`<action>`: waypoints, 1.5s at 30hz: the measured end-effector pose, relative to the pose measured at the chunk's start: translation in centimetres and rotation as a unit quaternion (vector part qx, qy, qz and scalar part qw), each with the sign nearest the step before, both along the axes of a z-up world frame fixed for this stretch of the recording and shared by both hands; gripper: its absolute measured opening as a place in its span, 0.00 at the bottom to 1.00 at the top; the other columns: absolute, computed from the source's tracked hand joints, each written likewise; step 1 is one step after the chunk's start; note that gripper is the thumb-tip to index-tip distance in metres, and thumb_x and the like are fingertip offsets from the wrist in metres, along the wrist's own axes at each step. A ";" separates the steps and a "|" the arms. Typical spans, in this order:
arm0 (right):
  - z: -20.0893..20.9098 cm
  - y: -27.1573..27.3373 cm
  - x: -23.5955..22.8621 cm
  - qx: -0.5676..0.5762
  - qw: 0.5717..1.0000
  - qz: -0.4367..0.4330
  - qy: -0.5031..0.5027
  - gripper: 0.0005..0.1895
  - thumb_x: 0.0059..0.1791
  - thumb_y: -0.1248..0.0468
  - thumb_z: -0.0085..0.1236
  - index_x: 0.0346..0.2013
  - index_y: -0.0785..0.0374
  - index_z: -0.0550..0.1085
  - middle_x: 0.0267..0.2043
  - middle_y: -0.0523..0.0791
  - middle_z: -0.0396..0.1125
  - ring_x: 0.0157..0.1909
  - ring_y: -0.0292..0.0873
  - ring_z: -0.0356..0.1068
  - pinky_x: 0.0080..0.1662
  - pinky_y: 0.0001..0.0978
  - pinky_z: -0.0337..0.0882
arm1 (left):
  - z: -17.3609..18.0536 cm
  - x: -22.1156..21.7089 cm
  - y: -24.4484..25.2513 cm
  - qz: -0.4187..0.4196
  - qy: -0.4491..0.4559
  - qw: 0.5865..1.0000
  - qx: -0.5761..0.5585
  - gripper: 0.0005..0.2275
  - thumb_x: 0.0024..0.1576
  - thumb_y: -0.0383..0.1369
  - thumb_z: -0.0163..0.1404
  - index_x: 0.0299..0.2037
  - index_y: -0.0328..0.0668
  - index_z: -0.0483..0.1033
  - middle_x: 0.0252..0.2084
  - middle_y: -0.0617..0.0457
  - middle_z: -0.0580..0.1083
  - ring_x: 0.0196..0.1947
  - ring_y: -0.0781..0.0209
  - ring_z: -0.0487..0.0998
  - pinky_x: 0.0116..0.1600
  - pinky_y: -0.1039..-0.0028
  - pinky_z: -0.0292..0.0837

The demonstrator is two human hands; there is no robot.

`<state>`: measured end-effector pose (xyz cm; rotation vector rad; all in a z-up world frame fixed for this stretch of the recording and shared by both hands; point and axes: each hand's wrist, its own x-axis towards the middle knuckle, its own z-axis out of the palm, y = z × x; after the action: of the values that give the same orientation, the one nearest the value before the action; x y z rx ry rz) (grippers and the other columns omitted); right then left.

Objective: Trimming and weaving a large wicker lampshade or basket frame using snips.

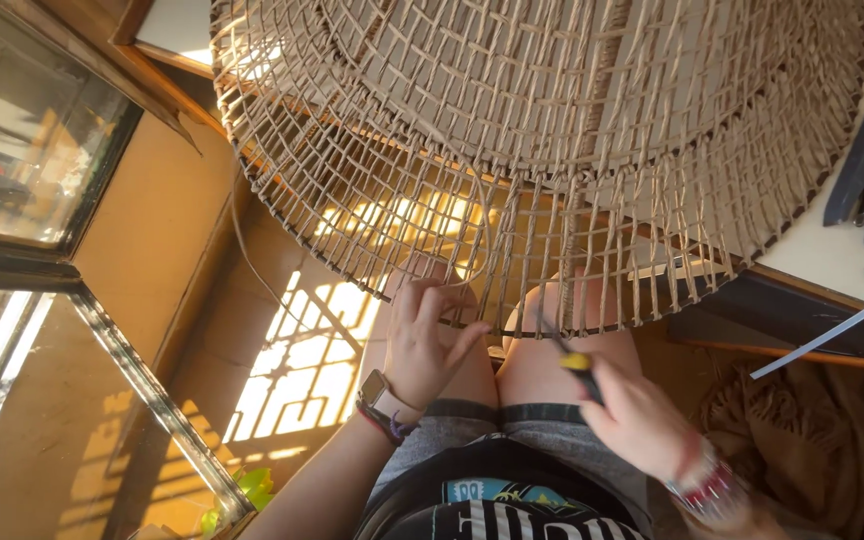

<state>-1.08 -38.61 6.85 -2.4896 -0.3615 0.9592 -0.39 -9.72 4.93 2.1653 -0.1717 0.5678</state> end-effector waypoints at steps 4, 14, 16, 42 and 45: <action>2.3 -5.5 -1.4 -0.060 0.996 -0.050 -0.037 0.12 0.48 0.62 0.50 0.46 0.49 0.68 0.38 0.34 0.77 0.39 0.43 0.81 0.46 0.38 0.75 | 2.1 -0.6 -1.4 0.046 0.019 0.999 0.010 0.15 0.62 0.47 0.49 0.41 0.42 0.70 0.40 0.49 0.68 0.41 0.50 0.68 0.51 0.62 0.65; -0.4 -3.0 0.8 0.239 0.932 -0.103 0.252 0.23 0.46 0.75 0.41 0.53 0.61 0.73 0.45 0.45 0.75 0.45 0.39 0.76 0.34 0.30 0.79 | 1.1 0.0 -4.5 -0.004 0.017 0.999 0.049 0.07 0.61 0.33 0.54 0.33 0.41 0.76 0.45 0.47 0.66 0.40 0.45 0.66 0.45 0.60 0.66; -1.5 -2.9 1.5 0.277 0.903 -0.118 0.306 0.23 0.48 0.75 0.39 0.57 0.65 0.71 0.48 0.47 0.72 0.46 0.42 0.75 0.33 0.32 0.77 | 0.1 0.4 -4.5 -0.012 -0.004 0.995 0.097 0.06 0.61 0.32 0.54 0.33 0.41 0.75 0.46 0.45 0.66 0.40 0.43 0.66 0.45 0.58 0.67; 0.2 -9.0 0.9 0.037 0.989 -0.130 -0.056 0.08 0.50 0.65 0.49 0.43 0.55 0.73 0.38 0.38 0.78 0.38 0.42 0.81 0.50 0.35 0.76 | -2.4 -0.3 -3.4 -0.018 0.042 0.980 0.194 0.25 0.58 0.59 0.49 0.56 0.52 0.72 0.55 0.54 0.72 0.52 0.52 0.72 0.50 0.61 0.66; -1.5 -9.0 -0.5 0.040 0.986 -0.145 -0.069 0.08 0.48 0.64 0.50 0.42 0.54 0.73 0.39 0.37 0.78 0.43 0.45 0.80 0.52 0.35 0.72 | -5.9 -2.5 -2.7 -0.007 -0.110 0.987 0.114 0.21 0.58 0.45 0.59 0.50 0.34 0.71 0.57 0.40 0.68 0.60 0.35 0.68 0.60 0.46 0.71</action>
<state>-1.56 -47.60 5.34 -2.4534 -0.0739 0.6450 -2.85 -12.39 -0.93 2.3144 -0.3890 0.8136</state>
